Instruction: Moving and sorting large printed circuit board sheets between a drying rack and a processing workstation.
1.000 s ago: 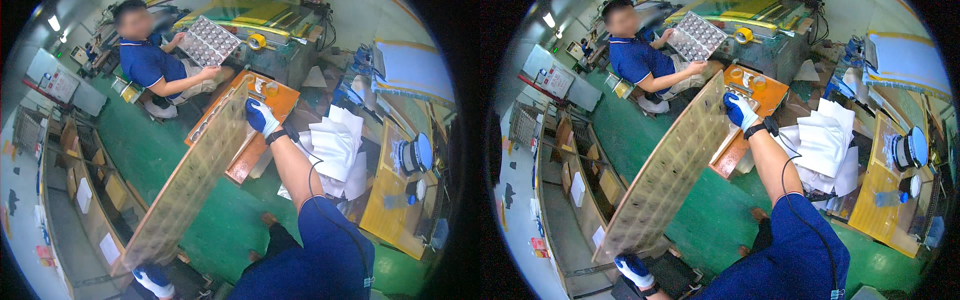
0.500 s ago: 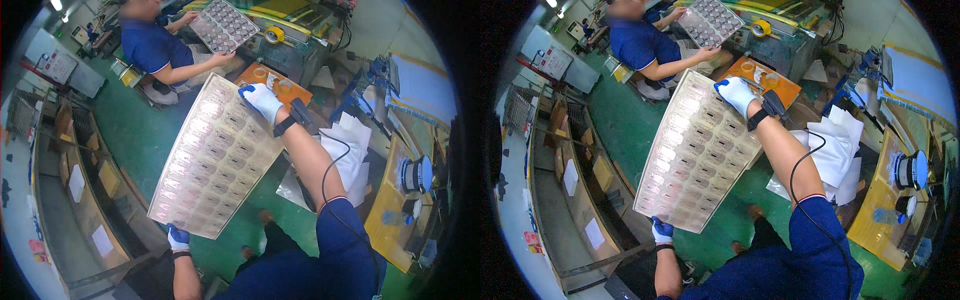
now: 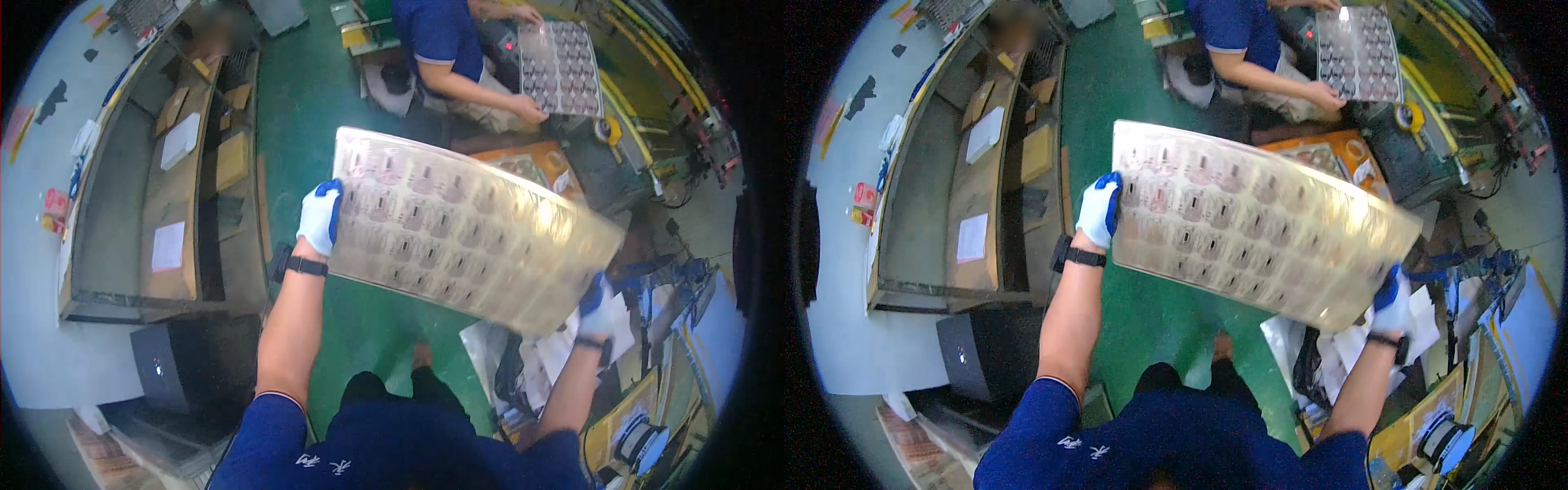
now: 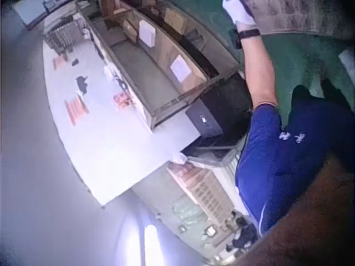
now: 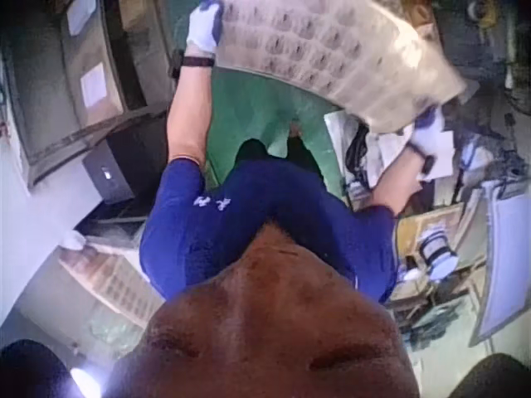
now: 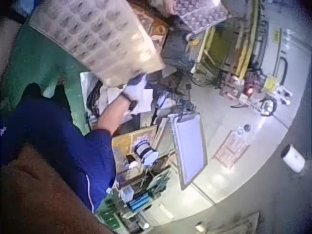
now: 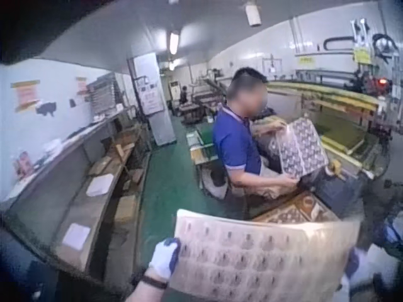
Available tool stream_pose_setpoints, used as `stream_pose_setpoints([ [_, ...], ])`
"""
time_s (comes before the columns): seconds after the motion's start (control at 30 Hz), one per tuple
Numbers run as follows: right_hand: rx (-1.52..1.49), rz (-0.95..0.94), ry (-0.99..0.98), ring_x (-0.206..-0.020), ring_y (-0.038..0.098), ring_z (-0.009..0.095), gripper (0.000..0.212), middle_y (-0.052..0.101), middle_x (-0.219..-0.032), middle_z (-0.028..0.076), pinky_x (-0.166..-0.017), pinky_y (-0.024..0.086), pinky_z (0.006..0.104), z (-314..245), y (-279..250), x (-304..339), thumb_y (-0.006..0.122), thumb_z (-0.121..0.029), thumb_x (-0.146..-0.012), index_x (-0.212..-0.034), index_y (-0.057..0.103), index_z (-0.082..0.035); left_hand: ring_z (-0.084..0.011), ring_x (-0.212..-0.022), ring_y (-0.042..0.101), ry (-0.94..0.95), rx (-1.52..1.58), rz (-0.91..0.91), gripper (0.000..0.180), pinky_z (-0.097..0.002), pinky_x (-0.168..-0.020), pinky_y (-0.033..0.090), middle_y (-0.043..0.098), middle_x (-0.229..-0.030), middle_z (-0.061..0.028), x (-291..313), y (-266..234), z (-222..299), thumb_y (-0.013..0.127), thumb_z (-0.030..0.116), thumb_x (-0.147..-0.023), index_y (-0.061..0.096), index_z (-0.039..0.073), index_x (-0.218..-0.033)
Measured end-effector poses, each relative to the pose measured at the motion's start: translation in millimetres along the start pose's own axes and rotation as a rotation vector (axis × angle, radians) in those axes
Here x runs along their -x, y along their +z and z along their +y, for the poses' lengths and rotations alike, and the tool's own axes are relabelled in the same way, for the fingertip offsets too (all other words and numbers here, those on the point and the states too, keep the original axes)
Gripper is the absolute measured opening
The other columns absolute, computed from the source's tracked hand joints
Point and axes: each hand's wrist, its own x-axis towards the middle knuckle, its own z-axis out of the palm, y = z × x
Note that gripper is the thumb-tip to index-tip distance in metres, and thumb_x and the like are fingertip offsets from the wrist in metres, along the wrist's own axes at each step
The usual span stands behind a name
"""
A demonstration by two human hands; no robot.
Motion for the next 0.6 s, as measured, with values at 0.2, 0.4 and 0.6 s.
stream_pose_setpoints([
  [0.2, -0.369, -0.104, 0.092, -0.128, 0.040, 0.029, 0.054, 0.042, -0.143, 0.008, -0.109, 0.032, 0.0459, 142.2, -54.9, 128.5, 0.041, -0.043, -0.099, -0.140, 0.039, -0.008, -0.0114, -0.075, 0.054, 0.063, -0.244, -0.275, 0.020, -0.0277, -0.070, 0.045, 0.064, -0.083, -0.0008, -75.0, 49.3, 76.8, 0.058, 0.015, -0.089, 0.067, -0.001, -0.096],
  [0.4, -0.543, 0.135, -0.018, -0.129, 0.040, 0.032, 0.055, 0.042, -0.143, 0.010, -0.109, 0.030, 0.0512, 169.8, -1.1, 183.6, 0.041, -0.045, -0.097, -0.138, 0.041, -0.009, -0.0129, -0.069, 0.052, 0.198, -0.094, -0.498, 0.023, -0.0307, -0.066, 0.044, 0.065, -0.075, -0.0060, -113.5, 85.6, 86.3, 0.059, 0.019, -0.088, 0.066, -0.003, -0.093],
  [0.6, -0.698, 0.129, -0.135, -0.128, 0.041, 0.032, 0.052, 0.044, -0.141, 0.010, -0.108, 0.030, 0.0526, 197.5, 6.4, 200.8, 0.043, -0.041, -0.097, -0.139, 0.040, -0.009, -0.0130, -0.071, 0.052, 0.231, -0.008, -0.583, 0.025, -0.0302, -0.068, 0.045, 0.066, -0.081, -0.0057, -115.7, 73.6, 80.5, 0.060, 0.020, -0.088, 0.066, -0.003, -0.097],
])
